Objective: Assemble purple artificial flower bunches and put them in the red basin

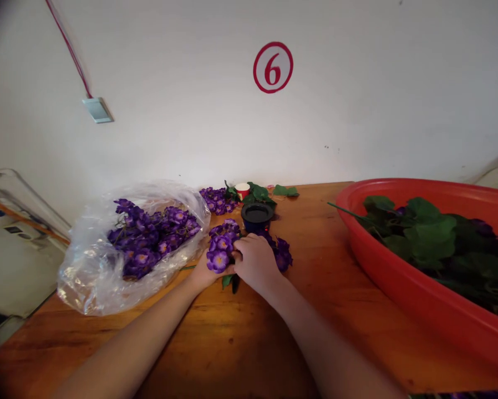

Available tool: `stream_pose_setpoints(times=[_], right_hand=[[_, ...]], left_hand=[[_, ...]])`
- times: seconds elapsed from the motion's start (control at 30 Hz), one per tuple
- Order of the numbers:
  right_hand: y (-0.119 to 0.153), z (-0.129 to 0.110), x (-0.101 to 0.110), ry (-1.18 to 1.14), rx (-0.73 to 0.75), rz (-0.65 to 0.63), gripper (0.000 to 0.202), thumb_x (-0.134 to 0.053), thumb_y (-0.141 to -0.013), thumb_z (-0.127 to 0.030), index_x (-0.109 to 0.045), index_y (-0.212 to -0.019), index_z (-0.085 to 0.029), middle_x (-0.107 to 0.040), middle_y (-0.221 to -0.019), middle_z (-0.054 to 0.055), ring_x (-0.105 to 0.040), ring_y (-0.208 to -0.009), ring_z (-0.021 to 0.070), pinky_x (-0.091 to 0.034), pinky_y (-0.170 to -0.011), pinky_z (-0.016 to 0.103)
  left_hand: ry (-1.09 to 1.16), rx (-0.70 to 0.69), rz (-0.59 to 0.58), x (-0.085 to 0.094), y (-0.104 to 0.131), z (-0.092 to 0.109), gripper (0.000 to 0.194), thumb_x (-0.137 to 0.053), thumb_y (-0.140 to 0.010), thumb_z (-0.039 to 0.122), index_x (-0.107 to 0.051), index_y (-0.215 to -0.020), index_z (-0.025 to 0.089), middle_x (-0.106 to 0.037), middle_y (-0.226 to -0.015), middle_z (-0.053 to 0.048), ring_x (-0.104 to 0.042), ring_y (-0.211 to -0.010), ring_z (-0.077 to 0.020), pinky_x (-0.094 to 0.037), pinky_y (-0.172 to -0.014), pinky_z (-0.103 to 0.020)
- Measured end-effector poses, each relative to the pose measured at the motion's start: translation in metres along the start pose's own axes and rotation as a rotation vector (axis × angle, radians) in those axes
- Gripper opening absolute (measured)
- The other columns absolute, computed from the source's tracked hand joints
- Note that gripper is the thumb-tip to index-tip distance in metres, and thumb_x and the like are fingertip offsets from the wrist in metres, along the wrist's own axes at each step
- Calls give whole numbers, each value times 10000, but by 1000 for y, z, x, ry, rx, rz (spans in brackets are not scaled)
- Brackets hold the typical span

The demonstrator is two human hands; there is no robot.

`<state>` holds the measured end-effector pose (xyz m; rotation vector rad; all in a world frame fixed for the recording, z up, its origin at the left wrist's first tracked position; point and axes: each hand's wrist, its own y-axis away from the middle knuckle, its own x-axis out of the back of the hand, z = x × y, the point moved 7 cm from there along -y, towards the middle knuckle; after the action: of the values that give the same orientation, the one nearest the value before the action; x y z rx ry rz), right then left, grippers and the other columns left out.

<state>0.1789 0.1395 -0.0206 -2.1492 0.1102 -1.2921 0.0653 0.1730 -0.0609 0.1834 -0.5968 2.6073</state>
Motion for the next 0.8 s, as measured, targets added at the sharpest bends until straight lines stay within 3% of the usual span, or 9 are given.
stream_pose_setpoints(times=[0.17, 0.27, 0.37, 0.43, 0.5, 0.6, 0.7, 0.8], right_hand=[[0, 5, -6, 61, 21, -136, 164, -678, -674, -168, -563, -559, -197, -635, -644, 52, -533, -701, 200, -323, -626, 316], [-1, 9, -7, 84, 35, -148, 152, -633, -649, -92, -566, -559, -194, -651, -669, 61, -552, -755, 215, -346, -661, 323], [-1, 14, -2, 40, -30, -135, 169, -562, -662, -42, -595, -591, -192, -657, -689, 68, -563, -752, 214, -376, -665, 324], [0, 18, 6, -71, -148, -86, 202, -534, -725, -68, -675, -803, -189, -680, -782, 74, -584, -763, 211, -415, -677, 327], [3, 15, 16, -201, -214, -20, 392, -520, -785, -107, -626, -1151, -199, -683, -982, 90, -607, -836, 210, -462, -729, 339], [6, -8, 21, -329, -86, -18, 548, -539, -848, -188, -453, -1384, -265, -577, -1251, 100, -584, -1046, 224, -482, -896, 384], [9, -25, 13, -337, 69, -49, 482, -587, -863, -228, -516, -1337, -274, -545, -1269, 96, -525, -1173, 246, -433, -1023, 431], [11, -25, -1, -242, 126, -39, 392, -593, -855, -151, -604, -1238, -234, -564, -1206, 108, -531, -1140, 263, -462, -988, 446]], left_hand=[[-21, -6, 19, 1, -3, -5, 259, -842, -591, 314, -681, -653, 121, -694, -703, -46, -617, -697, -185, -525, -744, -323], [-10, 2, 54, 2, -1, -11, 278, -781, -667, 336, -626, -567, 128, -641, -610, -16, -558, -607, -147, -487, -642, -278], [-22, -33, 140, 7, -1, -12, 260, -722, -723, 321, -617, -570, 139, -638, -616, -7, -551, -619, -145, -479, -651, -275], [-52, -68, 195, 11, 0, -10, 200, -684, -751, 291, -648, -623, 141, -672, -682, -18, -580, -683, -163, -492, -723, -297], [-91, -87, 228, 14, 0, -9, 152, -649, -767, 261, -670, -676, 142, -694, -740, -29, -600, -730, -176, -495, -784, -319], [-177, -63, 213, 14, 0, -11, 146, -584, -778, 223, -651, -677, 141, -682, -715, -30, -595, -693, -176, -492, -723, -307], [-274, -50, 178, 13, -1, -15, 142, -538, -762, 178, -612, -647, 142, -654, -680, -25, -581, -669, -171, -461, -643, -273], [-309, -69, 148, 10, -1, -17, 123, -510, -750, 136, -603, -669, 140, -650, -705, -25, -583, -691, -167, -451, -648, -262]])
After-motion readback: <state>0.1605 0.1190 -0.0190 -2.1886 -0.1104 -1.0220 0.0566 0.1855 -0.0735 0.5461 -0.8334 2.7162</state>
